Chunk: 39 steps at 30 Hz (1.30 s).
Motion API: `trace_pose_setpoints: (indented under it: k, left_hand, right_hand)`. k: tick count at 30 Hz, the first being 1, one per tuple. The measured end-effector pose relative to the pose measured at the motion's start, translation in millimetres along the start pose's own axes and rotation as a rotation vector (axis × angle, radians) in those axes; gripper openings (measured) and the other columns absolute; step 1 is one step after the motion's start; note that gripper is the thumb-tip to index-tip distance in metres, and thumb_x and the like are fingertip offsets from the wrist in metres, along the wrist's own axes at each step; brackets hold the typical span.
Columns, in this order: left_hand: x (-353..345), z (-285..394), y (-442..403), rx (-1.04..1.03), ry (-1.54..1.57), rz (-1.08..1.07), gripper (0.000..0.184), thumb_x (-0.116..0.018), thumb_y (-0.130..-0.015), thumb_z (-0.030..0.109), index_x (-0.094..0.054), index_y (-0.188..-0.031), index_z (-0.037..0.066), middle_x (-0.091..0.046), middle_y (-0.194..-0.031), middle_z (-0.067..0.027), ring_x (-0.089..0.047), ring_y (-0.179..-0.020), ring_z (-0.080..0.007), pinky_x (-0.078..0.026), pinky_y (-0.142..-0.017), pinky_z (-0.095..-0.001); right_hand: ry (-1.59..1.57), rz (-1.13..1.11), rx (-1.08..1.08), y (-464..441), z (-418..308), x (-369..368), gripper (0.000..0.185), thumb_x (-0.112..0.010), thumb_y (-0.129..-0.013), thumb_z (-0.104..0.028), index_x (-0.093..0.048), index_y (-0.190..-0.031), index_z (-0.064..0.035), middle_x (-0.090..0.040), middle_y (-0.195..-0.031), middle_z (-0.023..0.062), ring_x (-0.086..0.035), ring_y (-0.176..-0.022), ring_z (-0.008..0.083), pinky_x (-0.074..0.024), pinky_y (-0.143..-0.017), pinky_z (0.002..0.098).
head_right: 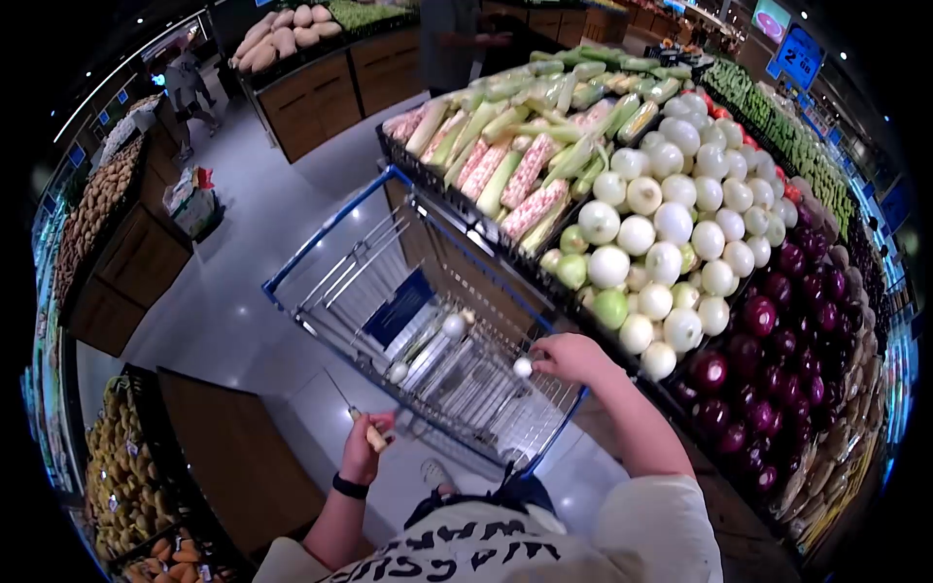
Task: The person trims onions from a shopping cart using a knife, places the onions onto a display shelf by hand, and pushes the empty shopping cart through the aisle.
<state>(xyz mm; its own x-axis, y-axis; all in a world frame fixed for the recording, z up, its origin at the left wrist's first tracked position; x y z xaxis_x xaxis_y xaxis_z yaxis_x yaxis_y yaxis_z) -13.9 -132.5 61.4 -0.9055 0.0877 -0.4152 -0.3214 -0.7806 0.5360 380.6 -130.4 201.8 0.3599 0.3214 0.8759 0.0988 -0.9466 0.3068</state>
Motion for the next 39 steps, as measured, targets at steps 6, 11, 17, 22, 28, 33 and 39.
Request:
trace_pose_setpoints:
  k: [6,11,17,22,28,33,39]
  left_hand:
    - [62.2,86.7,16.2,-0.185,-0.25,0.116,0.042,-0.038,-0.107,0.037,-0.067,-0.106,0.006,-0.061,-0.128,-0.0089,-0.057,-0.108,-0.0165,-0.046,-0.089,-0.0338]
    - [68.4,108.0,-18.8,-0.208,-0.458,0.04,0.045,-0.039,-0.106,0.039,-0.067,-0.103,0.003,-0.061,-0.128,-0.0093,-0.056,-0.106,-0.0183,-0.044,-0.091,-0.0339]
    - [18.8,143.9,-98.8,-0.433,-0.723,-0.12,0.036,-0.045,-0.104,0.029,-0.067,-0.098,0.0,-0.063,-0.118,-0.0104,-0.058,-0.109,-0.0228,-0.043,-0.095,-0.0349]
    - [-1.7,154.3,-180.3,-0.553,-1.012,-0.157,0.028,-0.057,-0.094,0.025,-0.062,-0.107,0.001,-0.067,-0.106,-0.0118,-0.064,-0.095,-0.0264,-0.049,-0.085,-0.0377]
    - [23.5,116.3,-250.4,-0.456,-0.881,-0.089,0.042,-0.06,-0.089,0.028,-0.056,-0.123,0.004,-0.069,-0.096,-0.0111,-0.067,-0.09,-0.0291,-0.051,-0.082,-0.0382]
    - [27.6,107.4,-248.9,-0.441,-0.923,-0.103,0.065,-0.062,-0.09,0.05,-0.056,-0.123,-0.006,-0.063,-0.119,-0.0187,-0.065,-0.102,-0.0272,-0.053,-0.082,-0.035]
    - [15.2,118.0,-243.3,-0.599,-1.098,-0.125,0.066,-0.056,-0.089,0.058,-0.065,-0.09,-0.007,-0.062,-0.109,-0.0195,-0.063,-0.098,-0.0325,-0.052,-0.081,-0.0395]
  right_hand:
    - [0.028,-0.272,-0.015,-24.4,-35.1,-203.1,0.044,-0.069,-0.086,-0.04,-0.068,-0.121,-0.0139,-0.07,-0.111,0.0151,-0.066,-0.104,0.036,-0.0537,-0.088,0.0471]
    - [-0.07,-0.173,-0.152,-52.7,-30.8,-237.0,0.041,-0.068,-0.086,-0.036,-0.069,-0.12,-0.0115,-0.069,-0.117,0.0149,-0.064,-0.109,0.0352,-0.052,-0.093,0.0459]
    - [-0.149,-0.166,-0.335,-106.1,1.9,-273.4,0.042,-0.068,-0.087,-0.035,-0.067,-0.122,-0.0133,-0.063,-0.124,0.0145,-0.063,-0.113,0.0334,-0.0518,-0.096,0.0437]
    - [-0.135,-0.144,-0.445,-201.6,39.3,-295.3,0.041,-0.068,-0.087,-0.033,-0.064,-0.123,-0.014,-0.055,-0.133,0.0138,-0.055,-0.124,0.0335,-0.0507,-0.1,0.0456]
    - [-0.198,-0.111,-0.578,-341.3,100.9,-339.0,0.057,-0.069,-0.084,-0.027,-0.053,-0.137,-0.0147,-0.046,-0.141,0.014,-0.049,-0.129,0.0367,-0.0476,-0.104,0.0457]
    - [-0.25,-0.061,-0.683,-406.4,134.2,-368.1,0.086,-0.079,-0.076,-0.027,-0.036,-0.15,-0.0157,-0.041,-0.144,0.0157,-0.05,-0.126,0.0418,-0.0476,-0.105,0.0461]
    - [-0.395,-0.072,-0.863,-413.9,162.7,-406.2,0.097,-0.089,-0.065,-0.028,-0.037,-0.147,-0.0209,-0.041,-0.142,0.0135,-0.057,-0.12,0.0395,-0.0532,-0.097,0.0451]
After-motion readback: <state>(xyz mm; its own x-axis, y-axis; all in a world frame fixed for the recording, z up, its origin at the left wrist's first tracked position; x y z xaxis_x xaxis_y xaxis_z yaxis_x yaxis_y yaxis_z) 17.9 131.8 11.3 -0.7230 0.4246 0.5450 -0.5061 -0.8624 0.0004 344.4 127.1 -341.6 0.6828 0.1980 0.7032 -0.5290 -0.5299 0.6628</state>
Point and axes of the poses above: each hand's wrist, its own y-axis away from the middle knuckle, its own x-axis out of the back of the hand, z = x × y, the point moved 9 cm from there along -y, towards the middle knuckle
